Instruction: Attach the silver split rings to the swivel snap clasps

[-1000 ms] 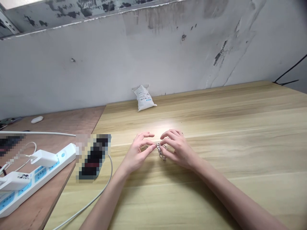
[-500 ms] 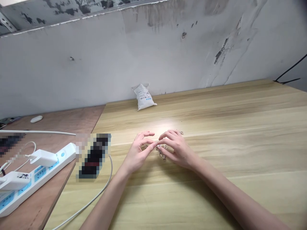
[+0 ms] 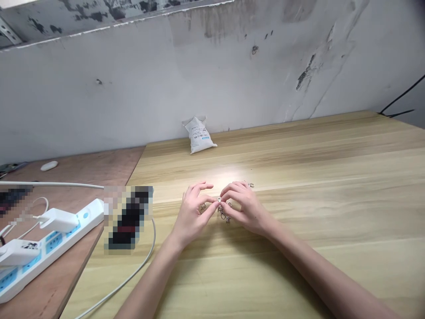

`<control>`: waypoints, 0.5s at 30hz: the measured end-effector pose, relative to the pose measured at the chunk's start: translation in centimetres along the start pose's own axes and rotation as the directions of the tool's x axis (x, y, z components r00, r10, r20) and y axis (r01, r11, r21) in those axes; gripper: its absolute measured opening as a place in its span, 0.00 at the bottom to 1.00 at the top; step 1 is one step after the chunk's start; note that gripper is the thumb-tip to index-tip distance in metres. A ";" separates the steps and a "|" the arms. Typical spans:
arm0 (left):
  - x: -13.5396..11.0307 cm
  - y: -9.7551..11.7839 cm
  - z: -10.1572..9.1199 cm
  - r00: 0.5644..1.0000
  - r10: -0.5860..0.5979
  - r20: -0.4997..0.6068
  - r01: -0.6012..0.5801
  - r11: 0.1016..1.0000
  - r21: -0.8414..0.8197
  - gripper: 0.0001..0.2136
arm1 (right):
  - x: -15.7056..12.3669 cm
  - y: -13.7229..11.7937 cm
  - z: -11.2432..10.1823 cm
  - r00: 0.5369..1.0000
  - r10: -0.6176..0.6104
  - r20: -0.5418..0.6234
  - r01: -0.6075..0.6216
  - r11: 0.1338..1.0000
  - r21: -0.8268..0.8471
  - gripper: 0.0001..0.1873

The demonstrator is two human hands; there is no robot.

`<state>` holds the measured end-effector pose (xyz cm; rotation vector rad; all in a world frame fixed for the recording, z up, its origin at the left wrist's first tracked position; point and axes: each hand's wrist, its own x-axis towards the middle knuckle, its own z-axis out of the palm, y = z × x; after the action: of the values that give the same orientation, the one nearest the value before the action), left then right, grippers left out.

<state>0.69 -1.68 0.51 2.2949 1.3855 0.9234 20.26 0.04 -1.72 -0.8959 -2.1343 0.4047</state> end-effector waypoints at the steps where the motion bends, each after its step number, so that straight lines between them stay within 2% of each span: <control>1: 0.0 -0.1 -0.1 0.999 0.049 -0.024 -0.047 0.998 0.052 0.07 | 0.0 -0.1 -0.1 1.000 0.014 0.002 -0.014 1.000 0.010 0.06; 3: 0.0 -0.3 -0.2 0.980 0.184 -0.072 -0.168 0.967 0.189 0.06 | 0.1 -0.2 -0.2 0.998 0.063 0.000 -0.063 0.997 0.039 0.06; 7: 0.0 -0.4 -0.3 0.891 0.450 -0.063 -0.380 0.813 0.442 0.07 | 0.3 -0.5 -0.5 0.987 0.161 0.005 -0.159 0.967 0.201 0.08; 10: 0.0 -0.3 -0.2 0.854 0.519 -0.032 -0.431 0.741 0.514 0.09 | 0.4 -0.6 -0.6 0.976 0.215 0.024 -0.211 0.921 0.328 0.10; 15: -0.2 -0.2 -0.1 0.836 0.549 -0.033 -0.443 0.708 0.551 0.09 | 0.6 -0.8 -0.6 0.957 0.276 0.090 -0.285 0.837 0.467 0.11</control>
<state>0.42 -1.80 0.45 3.1925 1.2037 1.0354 20.08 -0.07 -0.61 -0.9101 -1.7923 1.0443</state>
